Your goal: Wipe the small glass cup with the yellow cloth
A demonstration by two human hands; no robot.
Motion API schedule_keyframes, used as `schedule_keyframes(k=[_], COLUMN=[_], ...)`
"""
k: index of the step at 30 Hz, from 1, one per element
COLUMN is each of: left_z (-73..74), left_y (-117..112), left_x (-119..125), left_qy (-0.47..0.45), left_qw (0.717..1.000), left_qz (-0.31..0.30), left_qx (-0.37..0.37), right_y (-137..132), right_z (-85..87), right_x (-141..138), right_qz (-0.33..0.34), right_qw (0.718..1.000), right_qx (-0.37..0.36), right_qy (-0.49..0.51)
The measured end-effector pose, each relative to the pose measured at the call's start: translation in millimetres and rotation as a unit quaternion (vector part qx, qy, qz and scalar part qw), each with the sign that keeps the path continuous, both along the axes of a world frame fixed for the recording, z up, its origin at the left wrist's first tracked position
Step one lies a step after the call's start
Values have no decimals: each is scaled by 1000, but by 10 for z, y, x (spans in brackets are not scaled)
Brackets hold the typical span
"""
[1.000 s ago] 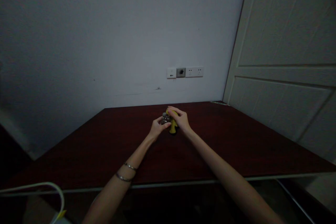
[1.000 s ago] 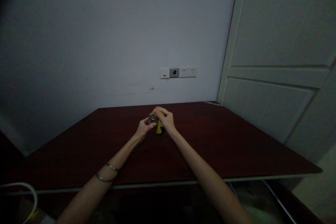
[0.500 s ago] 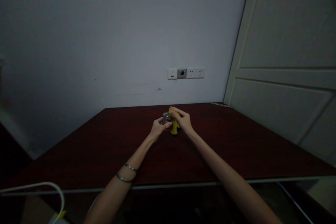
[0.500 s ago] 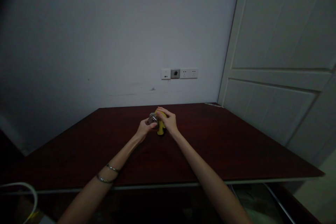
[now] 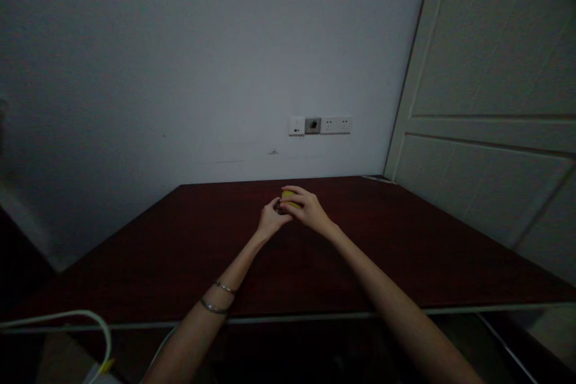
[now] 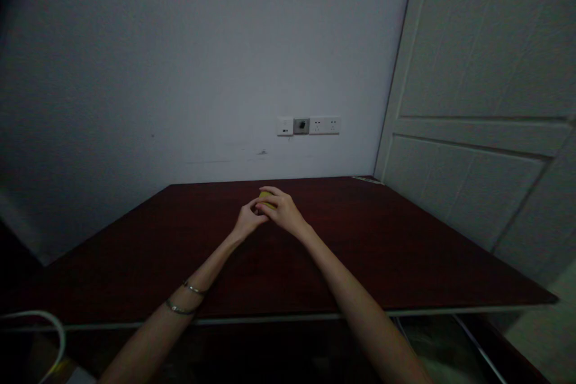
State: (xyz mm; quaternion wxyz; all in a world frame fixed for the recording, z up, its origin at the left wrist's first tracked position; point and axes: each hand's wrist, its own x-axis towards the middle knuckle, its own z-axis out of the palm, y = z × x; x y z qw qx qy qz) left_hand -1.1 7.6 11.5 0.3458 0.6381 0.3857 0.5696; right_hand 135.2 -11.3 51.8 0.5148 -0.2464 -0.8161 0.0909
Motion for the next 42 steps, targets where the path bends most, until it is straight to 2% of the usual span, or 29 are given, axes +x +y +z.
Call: schedule_keyframes(k=[5,7,12,15,18,20,24,27,30,36,38,42], left_z=[-37,-34,-20,-32,-53,-62,-46,-15,13,54,72,104], left_y=[26,33,35,25,20,16,-7,-29,-51,-111,-131,-149], left_x=[-18,-22,-14,-12,-16,-17,-9,0,10,35,34,6], left_qy=[53,37,-4,-2,-2,-2,11,-25,-63,-85,-73,-59], left_qw=[998,999,1000,999,1000,1000,999,997,994,991,991,987], left_qz=[18,16,-12,-44,-26,-19,-47,-69,-83,-85,-97,-109], left_qx=[37,27,-3,1,-13,-25,-22,-32,-41,-54,-63,-103], right_y=[68,38,-56,4,123,167,77,-42,-57,110,107,18], right_z=[-57,-77,-93,-99,-120,-139,-150,-124,-113,-200,-229,-256], right_x=[-98,-110,-31,18,47,71,142,170,136,64,102,199], right_qz=[-76,-67,10,0,-16,-5,35,61,53,-6,10,73], right_qw=[993,994,999,993,978,973,980,988,988,964,964,975], right_qx=[5,4,-6,-34,-77,-96,-77,-55,-52,-92,-112,-139], right_qy=[92,90,49,111,191,211,178,128,134,249,241,155])
